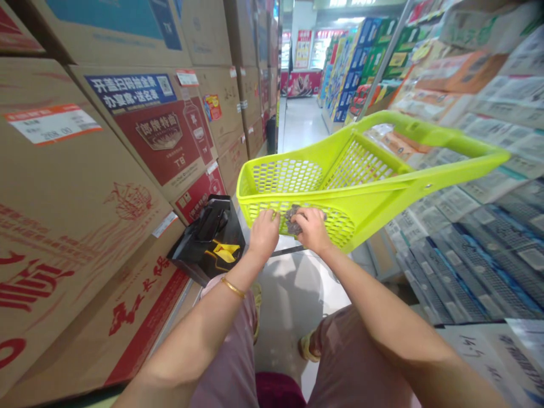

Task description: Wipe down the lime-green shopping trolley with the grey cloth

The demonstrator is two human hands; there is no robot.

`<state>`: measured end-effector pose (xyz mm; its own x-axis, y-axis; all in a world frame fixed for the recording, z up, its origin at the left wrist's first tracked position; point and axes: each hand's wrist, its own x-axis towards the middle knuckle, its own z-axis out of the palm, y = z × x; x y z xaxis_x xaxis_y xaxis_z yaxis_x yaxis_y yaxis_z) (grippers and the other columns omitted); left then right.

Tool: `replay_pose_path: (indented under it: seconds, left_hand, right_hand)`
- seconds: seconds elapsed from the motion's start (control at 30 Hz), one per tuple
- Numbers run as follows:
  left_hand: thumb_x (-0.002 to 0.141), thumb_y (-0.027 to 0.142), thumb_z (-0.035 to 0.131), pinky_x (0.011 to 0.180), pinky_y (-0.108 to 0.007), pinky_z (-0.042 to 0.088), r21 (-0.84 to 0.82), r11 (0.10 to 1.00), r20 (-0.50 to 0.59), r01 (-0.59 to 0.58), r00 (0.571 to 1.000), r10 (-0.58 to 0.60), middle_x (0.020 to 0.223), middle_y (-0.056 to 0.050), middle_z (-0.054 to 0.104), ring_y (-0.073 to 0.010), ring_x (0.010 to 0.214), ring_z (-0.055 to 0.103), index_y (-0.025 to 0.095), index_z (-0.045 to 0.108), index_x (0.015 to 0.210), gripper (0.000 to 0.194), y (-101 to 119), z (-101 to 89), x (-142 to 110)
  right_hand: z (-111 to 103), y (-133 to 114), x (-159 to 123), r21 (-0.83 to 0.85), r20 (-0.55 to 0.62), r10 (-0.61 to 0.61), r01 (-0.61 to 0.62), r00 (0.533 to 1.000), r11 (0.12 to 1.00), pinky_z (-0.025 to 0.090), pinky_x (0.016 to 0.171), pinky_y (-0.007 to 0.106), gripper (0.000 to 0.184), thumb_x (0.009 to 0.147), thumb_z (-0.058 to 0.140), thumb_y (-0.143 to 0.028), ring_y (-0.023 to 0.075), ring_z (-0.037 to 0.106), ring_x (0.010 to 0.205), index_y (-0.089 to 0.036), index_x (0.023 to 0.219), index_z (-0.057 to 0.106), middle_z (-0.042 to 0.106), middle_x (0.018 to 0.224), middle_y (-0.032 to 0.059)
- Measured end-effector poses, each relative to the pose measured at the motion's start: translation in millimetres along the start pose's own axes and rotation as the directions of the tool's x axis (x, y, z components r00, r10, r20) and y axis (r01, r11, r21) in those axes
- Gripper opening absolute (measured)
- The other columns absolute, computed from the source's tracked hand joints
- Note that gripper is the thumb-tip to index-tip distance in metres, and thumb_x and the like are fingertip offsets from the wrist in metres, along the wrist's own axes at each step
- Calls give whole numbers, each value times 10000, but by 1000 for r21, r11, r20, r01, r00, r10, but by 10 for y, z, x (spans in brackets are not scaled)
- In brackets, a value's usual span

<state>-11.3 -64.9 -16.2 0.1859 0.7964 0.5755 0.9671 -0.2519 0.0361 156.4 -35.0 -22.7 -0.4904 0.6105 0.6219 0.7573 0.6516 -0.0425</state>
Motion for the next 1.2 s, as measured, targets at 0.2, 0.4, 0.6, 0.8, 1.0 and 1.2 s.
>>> replay_pose_path:
  seconds: [0.2,0.4,0.6,0.8,1.0,1.2]
  left_hand:
    - [886,96,377,795,-343,439,-110,993,-32,-41,999,37,1105,-132,587,-225,954,548,148,506,1196,340,255,124,46]
    - [869,161,465,816,-359,432,-153,987,-93,52,993,-66,1113,-154,567,-242,976,531,119,516,1178,317,307,272,137]
    - [898,266,485,731,-344,398,-131,987,-191,96,974,-120,911,-92,595,-222,867,516,188,626,917,162,243,330,229]
    - [886,248,503,693,-341,363,-171,971,-209,166,957,-200,884,-79,574,-219,833,478,196,613,788,156,237,390,303]
    - [861,210,514,708,-353,363,-259,943,-138,207,959,-248,779,-63,533,-213,801,458,194,581,652,220,140,413,402]
    - [893,219,462,721,-339,389,-323,946,-225,37,968,-115,782,-49,537,-192,787,459,199,612,712,236,-8,457,379]
  right_hand:
    - [-100,43,-43,22,-48,78,-77,996,997,284,812,355,240,720,510,-127,230,420,933,-219,904,633,551,1015,64]
    - [-192,98,-65,53,-110,125,-120,986,991,298,821,357,203,713,532,-138,231,440,924,-211,874,631,553,993,71]
    - [-184,105,-45,0,-47,127,-127,991,992,287,829,374,233,718,531,-136,246,420,948,-203,914,638,533,1018,85]
    - [-123,95,-21,54,-84,146,-142,986,988,295,828,372,205,726,530,-150,245,438,943,-224,885,637,553,1011,73]
    - [-81,77,24,20,-57,89,-88,994,996,297,842,372,246,750,517,-134,239,430,966,-228,938,645,552,1050,72]
    - [-106,77,207,-78,-89,47,-54,995,996,269,857,393,290,781,499,-148,241,397,984,-273,1007,631,530,1099,64]
